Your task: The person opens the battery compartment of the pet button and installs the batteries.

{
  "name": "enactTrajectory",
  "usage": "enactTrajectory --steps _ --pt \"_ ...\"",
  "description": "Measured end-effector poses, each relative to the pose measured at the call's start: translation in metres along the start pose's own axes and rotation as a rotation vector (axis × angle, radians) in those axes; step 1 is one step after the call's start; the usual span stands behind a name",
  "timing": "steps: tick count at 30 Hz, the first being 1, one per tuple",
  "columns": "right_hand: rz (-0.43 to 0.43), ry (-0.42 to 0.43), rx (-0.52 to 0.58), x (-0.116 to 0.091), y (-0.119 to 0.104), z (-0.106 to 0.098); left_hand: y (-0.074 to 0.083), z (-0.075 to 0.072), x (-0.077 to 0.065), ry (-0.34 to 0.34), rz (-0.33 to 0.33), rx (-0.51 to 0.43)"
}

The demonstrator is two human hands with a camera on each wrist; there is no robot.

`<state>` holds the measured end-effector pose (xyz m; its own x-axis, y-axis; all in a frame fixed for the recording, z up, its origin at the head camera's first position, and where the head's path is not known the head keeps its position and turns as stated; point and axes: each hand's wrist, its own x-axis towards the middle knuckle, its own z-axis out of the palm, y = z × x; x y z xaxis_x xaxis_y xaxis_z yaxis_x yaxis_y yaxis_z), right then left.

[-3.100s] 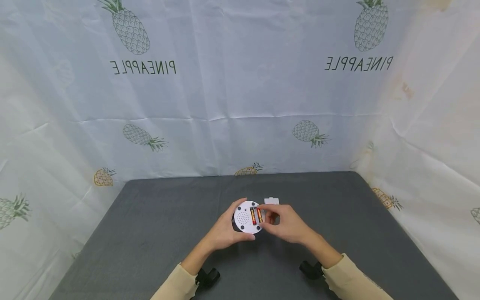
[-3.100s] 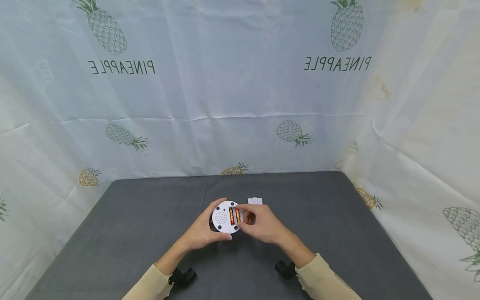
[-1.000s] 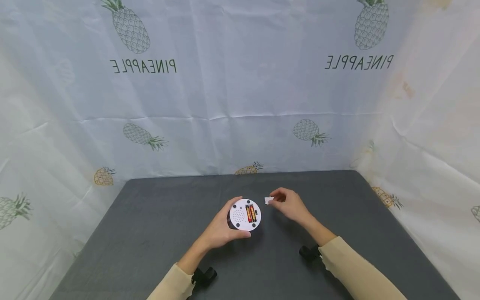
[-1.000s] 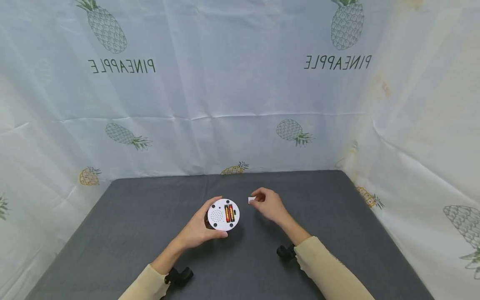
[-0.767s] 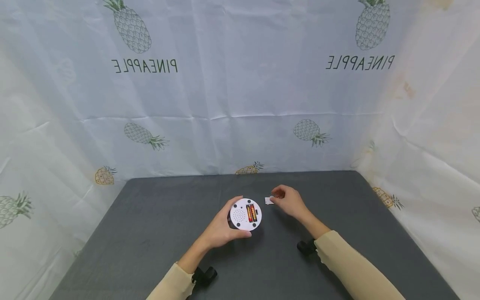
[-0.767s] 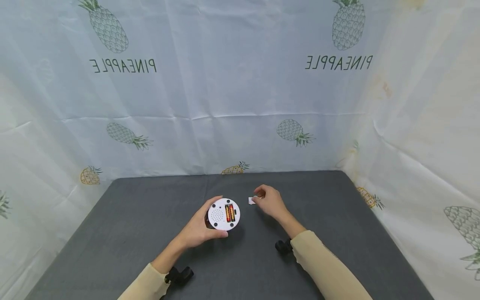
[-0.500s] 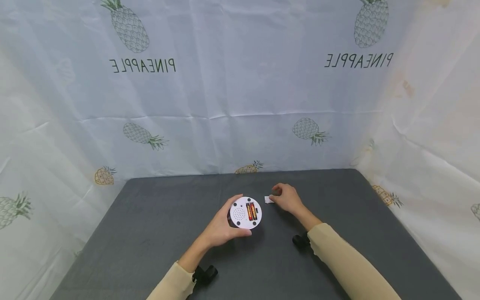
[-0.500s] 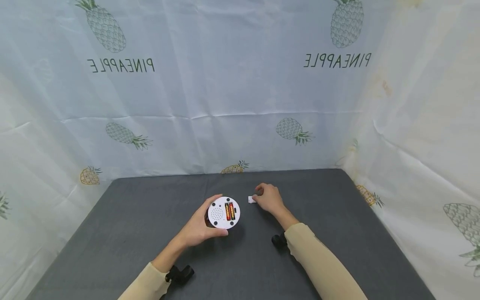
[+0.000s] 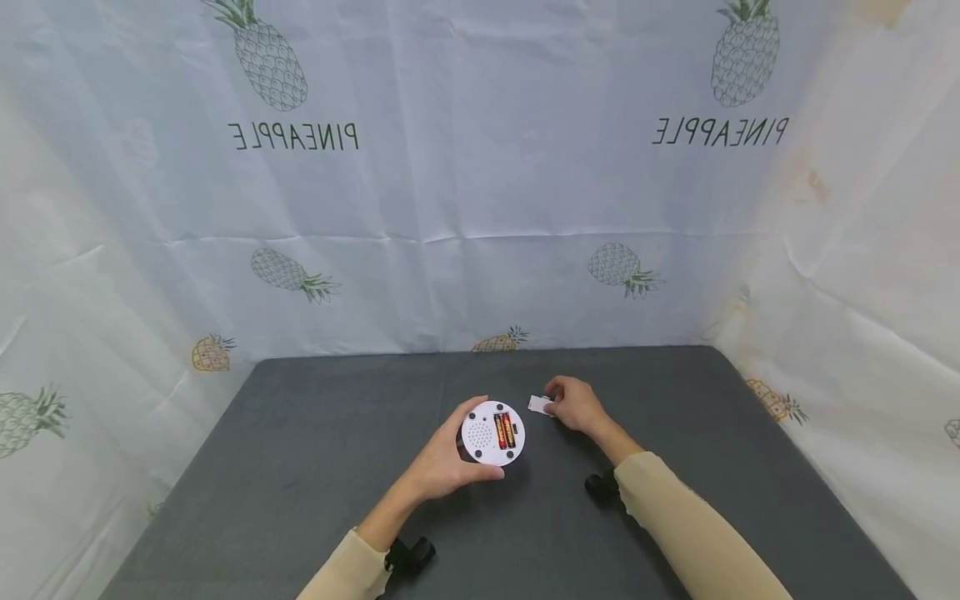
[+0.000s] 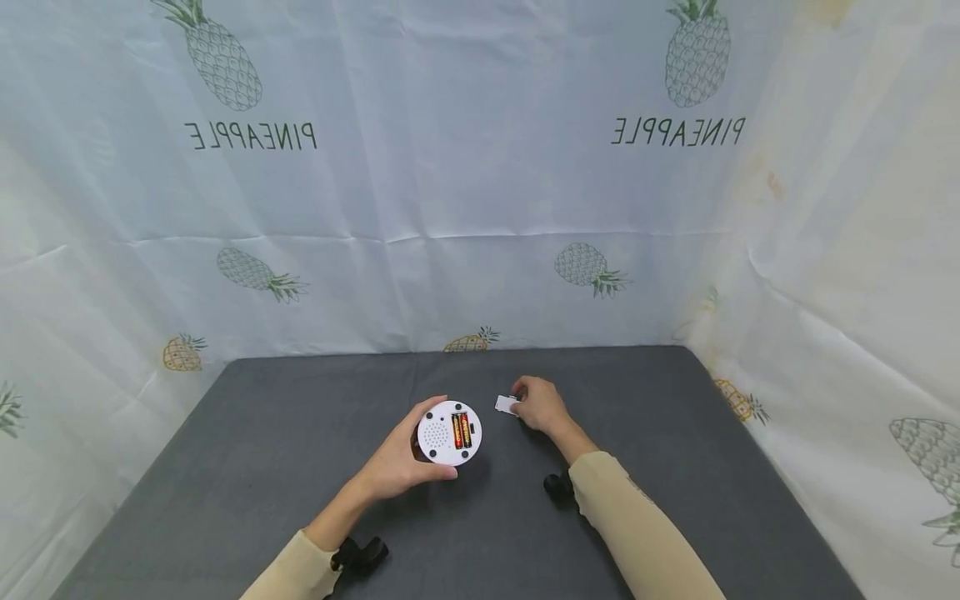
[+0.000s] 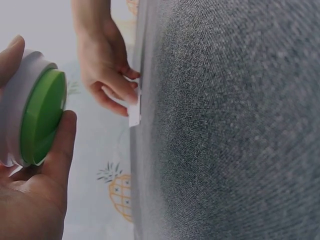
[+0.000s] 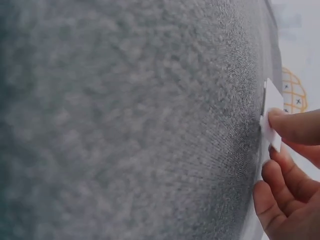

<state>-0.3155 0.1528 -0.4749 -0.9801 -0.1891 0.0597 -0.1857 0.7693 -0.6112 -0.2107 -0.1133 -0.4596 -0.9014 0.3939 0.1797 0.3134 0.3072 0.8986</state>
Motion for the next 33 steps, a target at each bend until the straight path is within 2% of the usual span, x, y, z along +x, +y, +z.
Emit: enactTrajectory --steps 10,15,22,33 --pt "-0.035 -0.012 0.089 -0.014 -0.005 0.0 -0.001 -0.001 -0.001 -0.004 -0.005 0.005" --pt "-0.05 0.009 0.114 -0.024 -0.009 0.002 -0.002 -0.001 -0.001 -0.001 -0.005 0.011" --pt "-0.034 0.024 0.184 -0.04 -0.014 0.0 -0.002 0.0 0.0 0.0 0.002 0.016" --pt "-0.028 0.105 0.347 -0.06 -0.028 -0.011 0.0 0.001 -0.001 0.01 0.006 0.007"
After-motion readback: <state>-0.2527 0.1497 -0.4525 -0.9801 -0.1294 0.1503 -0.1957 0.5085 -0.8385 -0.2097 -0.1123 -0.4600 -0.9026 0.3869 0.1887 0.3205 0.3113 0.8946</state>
